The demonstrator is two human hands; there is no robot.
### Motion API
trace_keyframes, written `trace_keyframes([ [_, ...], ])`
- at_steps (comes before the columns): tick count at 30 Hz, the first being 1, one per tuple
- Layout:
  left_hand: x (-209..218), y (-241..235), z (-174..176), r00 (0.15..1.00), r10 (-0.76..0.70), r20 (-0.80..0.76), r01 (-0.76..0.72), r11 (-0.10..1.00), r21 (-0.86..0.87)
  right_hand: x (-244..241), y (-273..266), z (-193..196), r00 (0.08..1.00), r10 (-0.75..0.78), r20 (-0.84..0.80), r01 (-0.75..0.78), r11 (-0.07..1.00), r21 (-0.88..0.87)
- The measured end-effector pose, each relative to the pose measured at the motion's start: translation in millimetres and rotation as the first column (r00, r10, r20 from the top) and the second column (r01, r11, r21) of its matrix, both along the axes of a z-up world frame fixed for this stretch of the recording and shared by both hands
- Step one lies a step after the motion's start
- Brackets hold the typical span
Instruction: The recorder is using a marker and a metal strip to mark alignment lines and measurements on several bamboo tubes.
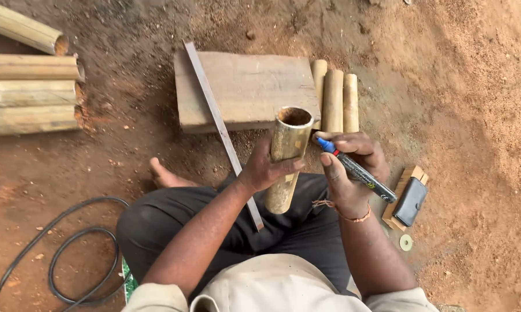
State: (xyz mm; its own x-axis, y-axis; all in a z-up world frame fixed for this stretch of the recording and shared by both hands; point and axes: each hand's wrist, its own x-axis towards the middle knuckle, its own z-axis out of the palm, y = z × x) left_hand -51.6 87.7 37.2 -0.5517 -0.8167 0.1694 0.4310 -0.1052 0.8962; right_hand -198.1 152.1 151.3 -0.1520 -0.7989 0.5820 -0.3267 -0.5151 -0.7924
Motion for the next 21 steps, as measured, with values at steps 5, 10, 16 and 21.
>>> trace_keyframes([
  [5, 6, 5, -14, 0.999, -0.006, 0.052, 0.006, 1.000, -0.014, 2, 5, -10, 0.999, 0.004, -0.046, -0.001, 0.999, 0.052],
  [10, 20, -2, -2, 0.991, -0.054, -0.123, 0.062, 0.996, 0.062, 16, -11, -11, 0.966, -0.061, -0.252, 0.065, 0.998, 0.009],
  [16, 31, -10, -6, 0.986, -0.090, -0.142, 0.106, 0.989, 0.107, 30, -27, -5, 0.930, -0.051, -0.365, 0.059, 0.998, 0.012],
  [21, 33, -10, -3, 0.998, -0.064, -0.027, 0.066, 0.995, 0.078, 32, -33, -4, 0.875, -0.095, -0.475, 0.084, 0.996, -0.045],
])
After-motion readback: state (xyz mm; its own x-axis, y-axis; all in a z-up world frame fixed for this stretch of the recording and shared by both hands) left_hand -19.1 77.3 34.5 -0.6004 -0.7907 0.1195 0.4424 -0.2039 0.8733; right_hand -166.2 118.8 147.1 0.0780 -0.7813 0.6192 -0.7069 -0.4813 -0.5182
